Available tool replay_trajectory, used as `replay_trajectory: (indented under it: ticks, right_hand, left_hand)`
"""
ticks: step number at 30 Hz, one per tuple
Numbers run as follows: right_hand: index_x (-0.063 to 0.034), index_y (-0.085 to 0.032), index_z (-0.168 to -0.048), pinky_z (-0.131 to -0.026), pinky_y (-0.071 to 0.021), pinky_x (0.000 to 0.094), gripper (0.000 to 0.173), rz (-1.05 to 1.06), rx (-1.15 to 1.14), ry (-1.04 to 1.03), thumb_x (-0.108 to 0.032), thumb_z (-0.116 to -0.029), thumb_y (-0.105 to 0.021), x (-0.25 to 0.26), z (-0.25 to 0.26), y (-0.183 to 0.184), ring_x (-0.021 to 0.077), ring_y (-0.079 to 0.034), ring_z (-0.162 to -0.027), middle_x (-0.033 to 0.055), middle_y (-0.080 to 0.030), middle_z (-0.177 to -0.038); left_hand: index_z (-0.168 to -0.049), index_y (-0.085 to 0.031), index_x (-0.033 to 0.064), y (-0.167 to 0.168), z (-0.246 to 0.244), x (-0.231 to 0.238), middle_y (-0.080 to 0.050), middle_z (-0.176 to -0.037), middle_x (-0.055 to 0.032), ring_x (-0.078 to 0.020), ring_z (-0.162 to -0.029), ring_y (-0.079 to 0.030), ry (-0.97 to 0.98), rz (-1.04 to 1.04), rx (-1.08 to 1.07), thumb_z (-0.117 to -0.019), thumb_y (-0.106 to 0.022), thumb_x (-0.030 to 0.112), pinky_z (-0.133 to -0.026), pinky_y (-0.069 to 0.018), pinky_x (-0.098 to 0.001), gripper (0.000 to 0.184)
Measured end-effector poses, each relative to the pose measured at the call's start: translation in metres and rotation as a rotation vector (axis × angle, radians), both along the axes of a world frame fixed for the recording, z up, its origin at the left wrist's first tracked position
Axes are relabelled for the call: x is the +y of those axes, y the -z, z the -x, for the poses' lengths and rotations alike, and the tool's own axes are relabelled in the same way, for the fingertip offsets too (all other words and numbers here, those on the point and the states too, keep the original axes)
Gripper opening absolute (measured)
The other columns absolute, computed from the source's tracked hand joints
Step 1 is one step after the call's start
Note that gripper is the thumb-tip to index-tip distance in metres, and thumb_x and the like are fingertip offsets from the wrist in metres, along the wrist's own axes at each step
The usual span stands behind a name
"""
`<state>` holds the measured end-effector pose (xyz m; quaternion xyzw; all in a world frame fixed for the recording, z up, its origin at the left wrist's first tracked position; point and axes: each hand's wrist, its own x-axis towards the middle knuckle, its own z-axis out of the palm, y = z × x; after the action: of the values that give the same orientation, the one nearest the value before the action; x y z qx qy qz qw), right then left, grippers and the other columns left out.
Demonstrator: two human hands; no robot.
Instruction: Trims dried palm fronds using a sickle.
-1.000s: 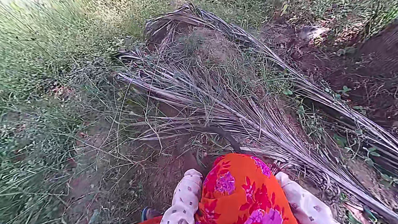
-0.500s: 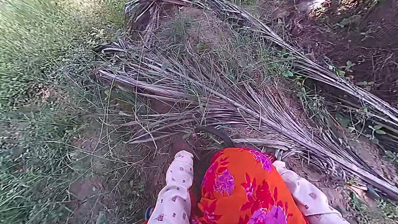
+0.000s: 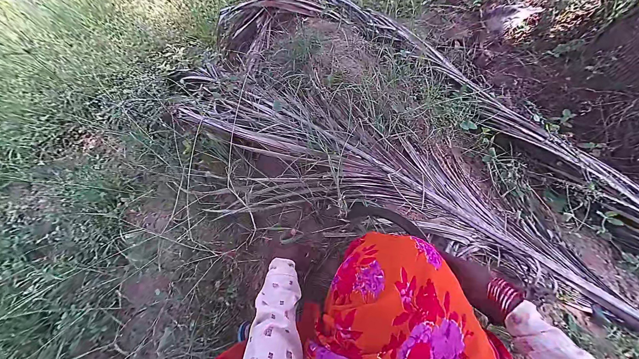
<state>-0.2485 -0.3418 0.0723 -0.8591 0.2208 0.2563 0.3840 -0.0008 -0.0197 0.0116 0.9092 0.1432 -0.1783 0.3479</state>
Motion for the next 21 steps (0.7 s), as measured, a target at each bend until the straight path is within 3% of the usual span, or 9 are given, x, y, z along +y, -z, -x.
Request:
replay_trajectory:
  ticks: [2, 4, 7, 9, 11, 13, 15, 18, 21]
  right_hand:
    - [-0.0106, -0.049, -0.151, -0.101, -0.0461, 0.0641, 0.049, -0.004, -0.071, 0.06, -0.017, -0.1037, -0.058, 0.002, 0.004, 0.004, 0.0456, -0.065, -0.114, 0.0291, -0.067, -0.121]
    - [-0.0076, -0.053, -0.147, -0.101, -0.0481, 0.0596, 0.044, -0.032, -0.183, 0.145, -0.018, -0.105, -0.056, 0.005, 0.001, 0.007, 0.04, -0.067, -0.113, 0.026, -0.068, -0.12]
    - [-0.0013, -0.056, -0.135, -0.088, -0.0526, 0.0506, 0.034, -0.083, -0.383, 0.239, -0.018, -0.1061, -0.053, 0.006, -0.013, 0.002, 0.0288, -0.068, -0.093, 0.0197, -0.069, -0.103]
    - [0.0025, -0.053, -0.135, -0.082, -0.0512, 0.0493, 0.036, -0.075, -0.418, 0.209, -0.02, -0.107, -0.053, 0.002, -0.026, -0.016, 0.0282, -0.064, -0.084, 0.0202, -0.066, -0.095]
    - [0.002, -0.053, -0.137, -0.082, -0.0518, 0.0523, 0.041, -0.008, -0.432, 0.119, -0.025, -0.1064, -0.055, 0.001, -0.038, -0.036, 0.0314, -0.066, -0.083, 0.0215, -0.067, -0.094]
    - [0.0, -0.053, -0.141, -0.086, -0.0502, 0.06, 0.048, 0.109, -0.379, -0.016, -0.033, -0.1064, -0.056, 0.005, -0.054, -0.061, 0.0413, -0.067, -0.09, 0.0267, -0.068, -0.098]
    - [-0.0057, -0.045, -0.152, -0.096, -0.0457, 0.0664, 0.057, 0.232, -0.219, -0.151, -0.042, -0.1076, -0.052, 0.017, -0.076, -0.087, 0.0495, -0.065, -0.108, 0.0317, -0.067, -0.114]
    - [-0.0104, -0.039, -0.157, -0.104, -0.0413, 0.0671, 0.059, 0.341, -0.04, -0.275, -0.044, -0.1092, -0.047, 0.04, -0.106, -0.109, 0.0506, -0.058, -0.125, 0.0315, -0.061, -0.132]
    - [-0.005, -0.042, -0.155, -0.108, -0.0395, 0.064, 0.058, 0.271, -0.115, -0.307, -0.04, -0.1088, -0.05, 0.044, -0.127, -0.098, 0.0472, -0.057, -0.127, 0.0305, -0.06, -0.135]
  left_hand:
    - [-0.138, -0.059, -0.0039, 0.012, 0.001, 0.006, -0.063, -0.137, -0.0271, -0.0372, -0.131, -0.059, -0.016, 0.036, -0.045, -0.105, -0.059, 0.039, -0.113, -0.0444, -0.0523, 0.054]
    - [-0.138, -0.061, -0.0016, -0.009, 0.007, 0.0, -0.062, -0.14, -0.0251, -0.0367, -0.137, -0.055, 0.026, -0.014, 0.026, -0.1075, -0.054, 0.042, -0.118, -0.0383, -0.054, 0.054]
    - [-0.136, -0.063, -0.0015, -0.026, 0.014, -0.006, -0.062, -0.139, -0.0257, -0.038, -0.137, -0.055, 0.003, 0.004, 0.036, -0.1079, -0.052, 0.044, -0.118, -0.0379, -0.0552, 0.054]
    - [-0.135, -0.061, -0.005, -0.025, 0.014, -0.003, -0.062, -0.137, -0.0291, -0.0408, -0.135, -0.055, -0.086, 0.073, 0.031, -0.108, -0.052, 0.044, -0.116, -0.039, -0.0562, 0.057]
    - [-0.138, -0.058, -0.007, -0.021, 0.01, 0.002, -0.06, -0.139, -0.0307, -0.0416, -0.137, -0.053, -0.158, 0.146, 0.028, -0.1088, -0.051, 0.043, -0.117, -0.0378, -0.0564, 0.059]
    - [-0.142, -0.054, -0.0075, -0.025, 0.007, 0.004, -0.056, -0.144, -0.031, -0.0405, -0.141, -0.049, -0.164, 0.19, 0.044, -0.1099, -0.048, 0.042, -0.119, -0.0346, -0.0546, 0.059]
    - [-0.143, -0.053, -0.0077, -0.035, 0.008, 0.004, -0.056, -0.144, -0.0303, -0.0397, -0.142, -0.049, -0.108, 0.146, 0.061, -0.1094, -0.05, 0.042, -0.119, -0.0352, -0.0535, 0.06]
    - [-0.151, -0.041, -0.0085, -0.043, 0.013, 0.0, -0.05, -0.15, -0.0308, -0.0389, -0.145, -0.046, 0.008, 0.092, 0.08, -0.106, -0.06, 0.035, -0.122, -0.034, -0.0508, 0.065]
    - [-0.155, -0.033, -0.0094, -0.039, 0.014, -0.003, -0.044, -0.155, -0.0318, -0.039, -0.148, -0.042, 0.035, 0.111, 0.018, -0.0993, -0.071, 0.032, -0.124, -0.0314, -0.0495, 0.079]
